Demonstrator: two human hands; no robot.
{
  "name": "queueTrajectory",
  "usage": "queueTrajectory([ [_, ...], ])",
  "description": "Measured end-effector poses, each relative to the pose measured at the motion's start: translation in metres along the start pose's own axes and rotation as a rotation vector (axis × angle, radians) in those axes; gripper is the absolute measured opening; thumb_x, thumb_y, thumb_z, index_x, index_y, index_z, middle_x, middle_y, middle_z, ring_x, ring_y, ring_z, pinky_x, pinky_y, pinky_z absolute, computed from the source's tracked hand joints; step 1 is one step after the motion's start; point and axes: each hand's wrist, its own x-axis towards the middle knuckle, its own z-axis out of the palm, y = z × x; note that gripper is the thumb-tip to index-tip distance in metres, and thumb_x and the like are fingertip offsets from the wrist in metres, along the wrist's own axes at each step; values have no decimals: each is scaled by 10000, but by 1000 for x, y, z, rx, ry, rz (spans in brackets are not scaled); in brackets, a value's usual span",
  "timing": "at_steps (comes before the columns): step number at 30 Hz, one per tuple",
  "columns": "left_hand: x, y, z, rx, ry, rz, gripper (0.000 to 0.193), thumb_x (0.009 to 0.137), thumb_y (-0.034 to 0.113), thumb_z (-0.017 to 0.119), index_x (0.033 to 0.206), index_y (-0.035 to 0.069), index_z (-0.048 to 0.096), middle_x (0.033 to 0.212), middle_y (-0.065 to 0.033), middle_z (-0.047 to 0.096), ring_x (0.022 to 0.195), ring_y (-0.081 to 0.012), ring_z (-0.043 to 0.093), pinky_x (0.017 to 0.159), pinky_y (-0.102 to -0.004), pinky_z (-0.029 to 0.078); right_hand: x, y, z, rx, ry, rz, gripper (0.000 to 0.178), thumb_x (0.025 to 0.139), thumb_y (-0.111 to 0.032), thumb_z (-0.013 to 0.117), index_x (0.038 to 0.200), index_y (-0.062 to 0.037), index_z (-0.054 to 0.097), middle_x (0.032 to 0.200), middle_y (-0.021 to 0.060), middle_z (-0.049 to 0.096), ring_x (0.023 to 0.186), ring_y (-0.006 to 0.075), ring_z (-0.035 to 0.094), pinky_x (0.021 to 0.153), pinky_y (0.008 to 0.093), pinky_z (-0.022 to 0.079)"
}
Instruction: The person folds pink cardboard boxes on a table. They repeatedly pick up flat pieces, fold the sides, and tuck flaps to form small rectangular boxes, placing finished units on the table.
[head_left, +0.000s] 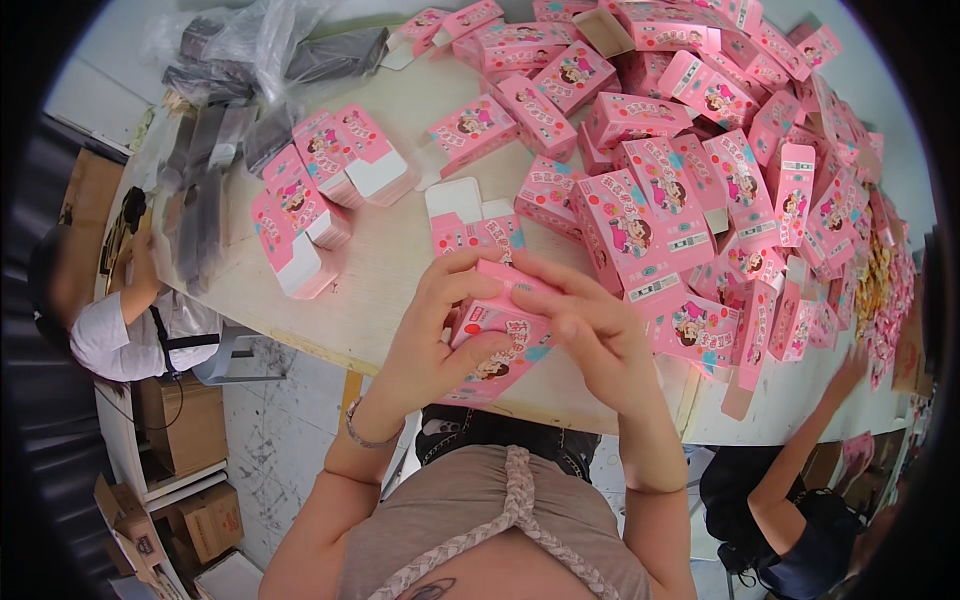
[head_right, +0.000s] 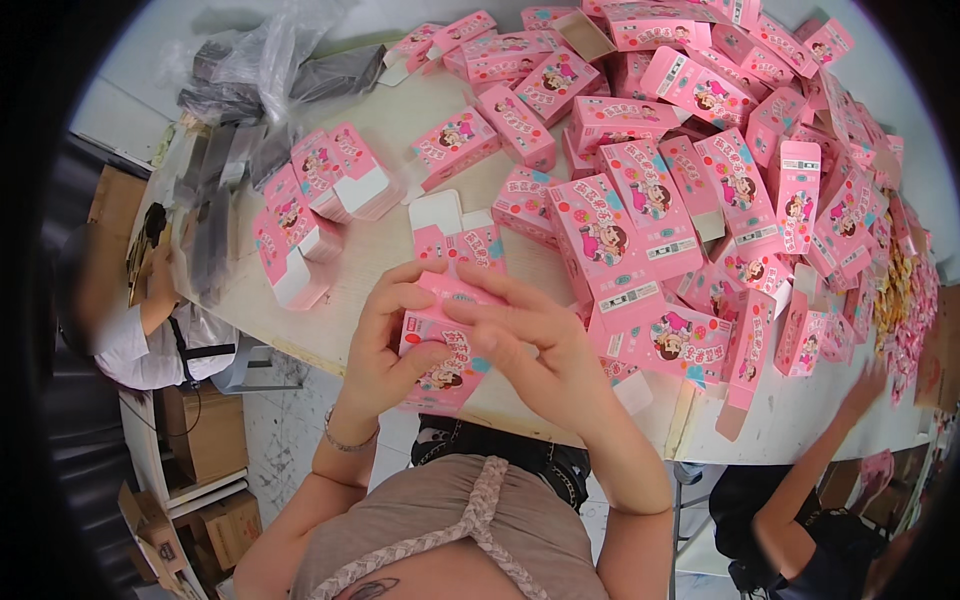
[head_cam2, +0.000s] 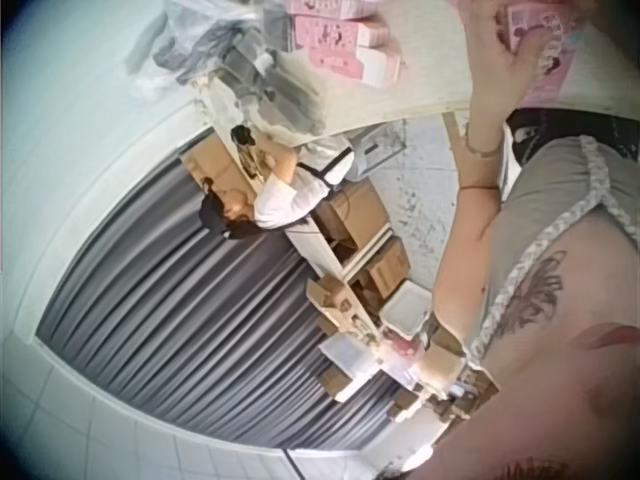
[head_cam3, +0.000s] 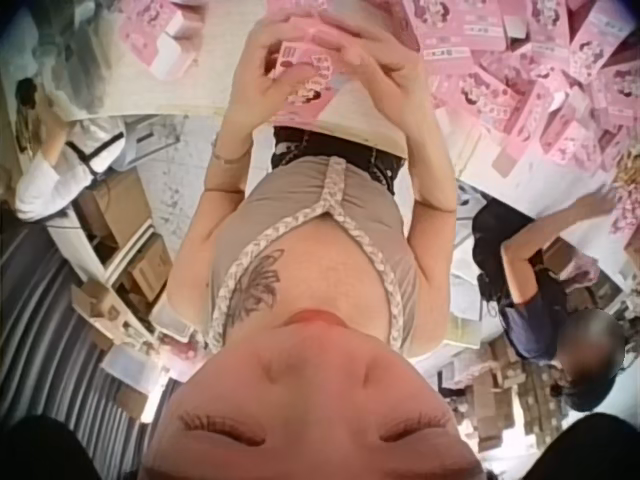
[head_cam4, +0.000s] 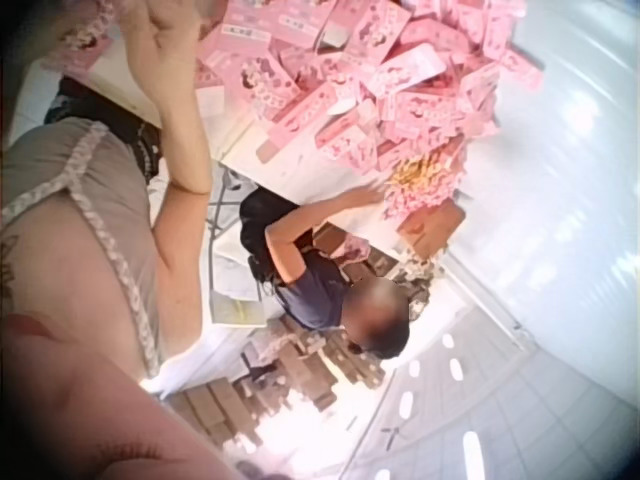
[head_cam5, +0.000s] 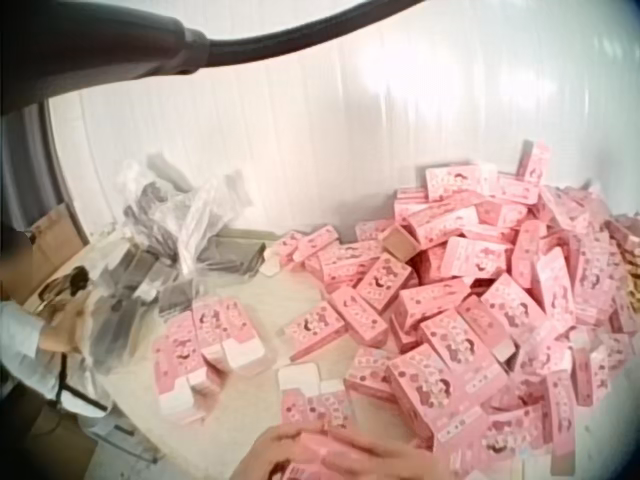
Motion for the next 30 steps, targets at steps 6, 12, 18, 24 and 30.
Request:
queueTrajectory([
  [6,2,-16,-1,-347,315,-15,519,888,274,592,1319,68,390,1361,-118,396,1227,-218,415,979,-370,380,3,8,-46,-533,14,176,433,858,-76,602,1281,-72,506,1310,145,497,1081,210,567,795,321,511],
  [12,4,-39,-41,157,597,-246,555,925,238,482,1403,32,291,1378,-81,387,1253,-244,395,1021,-377,349,36,21,-38,-1030,848,-17,611,869,-172,589,1402,-55,317,1291,144,475,1210,201,445,898,414,456],
  [18,1,-72,-8,-45,328,-568,599,905,120,511,1404,-21,213,1387,-183,343,1235,-240,406,1027,-364,351,26,125,30,-1209,234,336,555,797,-235,688,1246,-15,448,1149,205,535,1012,280,567,737,431,513],
  [24,-6,-86,-16,124,401,-542,601,929,169,520,1396,-43,206,1360,-178,353,1160,-211,454,974,-347,399,21,90,17,-731,193,350,372,727,-167,735,959,22,514,834,222,605,772,353,617,603,429,495],
  [30,19,-67,-2,-442,574,-442,446,955,223,473,1300,-29,344,1197,-143,497,1062,-200,520,855,-312,463,11,47,18,-732,49,157,236,754,-93,693,917,-9,545,738,182,621,685,373,615,586,421,490],
])
